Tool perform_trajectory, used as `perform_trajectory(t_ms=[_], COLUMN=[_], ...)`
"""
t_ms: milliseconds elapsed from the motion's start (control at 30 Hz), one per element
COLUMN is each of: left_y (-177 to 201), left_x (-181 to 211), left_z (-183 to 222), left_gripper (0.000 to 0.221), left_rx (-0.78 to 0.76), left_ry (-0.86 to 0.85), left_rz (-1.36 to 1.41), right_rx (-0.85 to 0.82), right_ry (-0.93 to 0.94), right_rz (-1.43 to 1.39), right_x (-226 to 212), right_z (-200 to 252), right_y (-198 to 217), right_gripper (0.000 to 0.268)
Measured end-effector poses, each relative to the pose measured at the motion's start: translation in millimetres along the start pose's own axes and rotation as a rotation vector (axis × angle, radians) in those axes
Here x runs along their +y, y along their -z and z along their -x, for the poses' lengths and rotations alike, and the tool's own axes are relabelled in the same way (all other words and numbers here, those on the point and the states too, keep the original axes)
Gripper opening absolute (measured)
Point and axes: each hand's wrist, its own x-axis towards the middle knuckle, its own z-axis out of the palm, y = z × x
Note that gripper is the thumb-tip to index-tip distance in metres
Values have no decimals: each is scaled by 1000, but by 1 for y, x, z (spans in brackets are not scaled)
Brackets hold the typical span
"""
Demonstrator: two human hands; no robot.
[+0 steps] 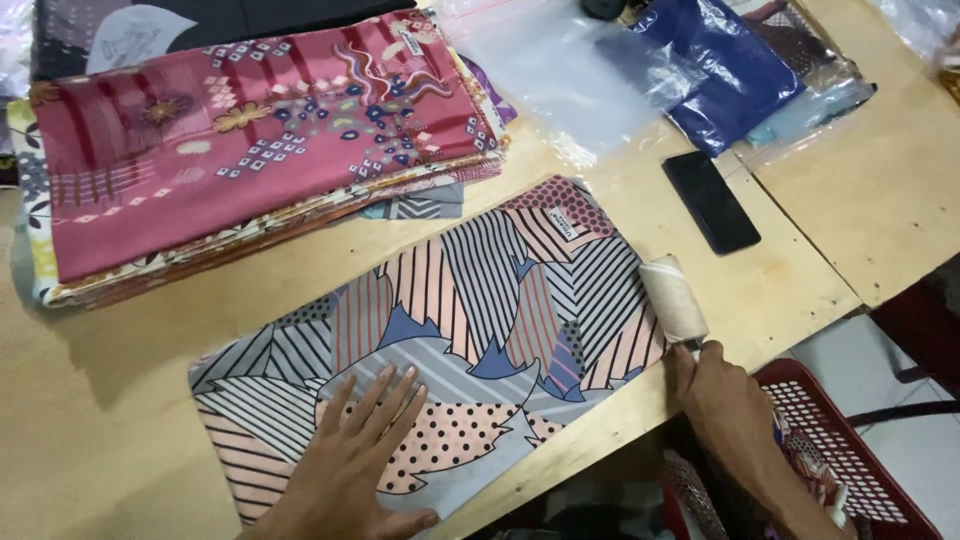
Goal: Cleaning a piece of patterned fabric with a lint roller and then folding it on a work table.
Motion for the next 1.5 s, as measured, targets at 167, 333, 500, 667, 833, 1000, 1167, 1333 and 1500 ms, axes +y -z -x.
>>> perform_trajectory(t_ms=[167,333,500,667,833,1000,1167,1333,1500], left_y=[4,3,-2,-14,-24,-31,-30,-41,-45], left_x=[-1,0,0,-3,0,1,3,3,6], left_z=[1,2,4,5,8,11,11,14,18], left_gripper=[152,151,149,154,150,124,109,112,82], left_rx=[-5,-7,22,37,23,47,43,41,40], left_ry=[-10,-11,-18,-26,-17,-18,1,-3,7], left_rz=[-18,-14,-19,23,44,49,76,62,49], right_rx=[-158,-239,-200,-184,-243,-171,-218,-359,-464], right_ry=[18,210,515,481,493,466,466,324,122], right_rz=[13,84,183,228,234,306,299,227,230], right_x=[-24,-39,-49,-51,-42,-37,-34,-44,-58], right_z=[26,65,76,62,59,57,48,38,28], right_y=[-9,-48,-78,-103,-119,-135,-118,-68,-20], right_gripper=[46,40,43,47,49,52,53,43,55])
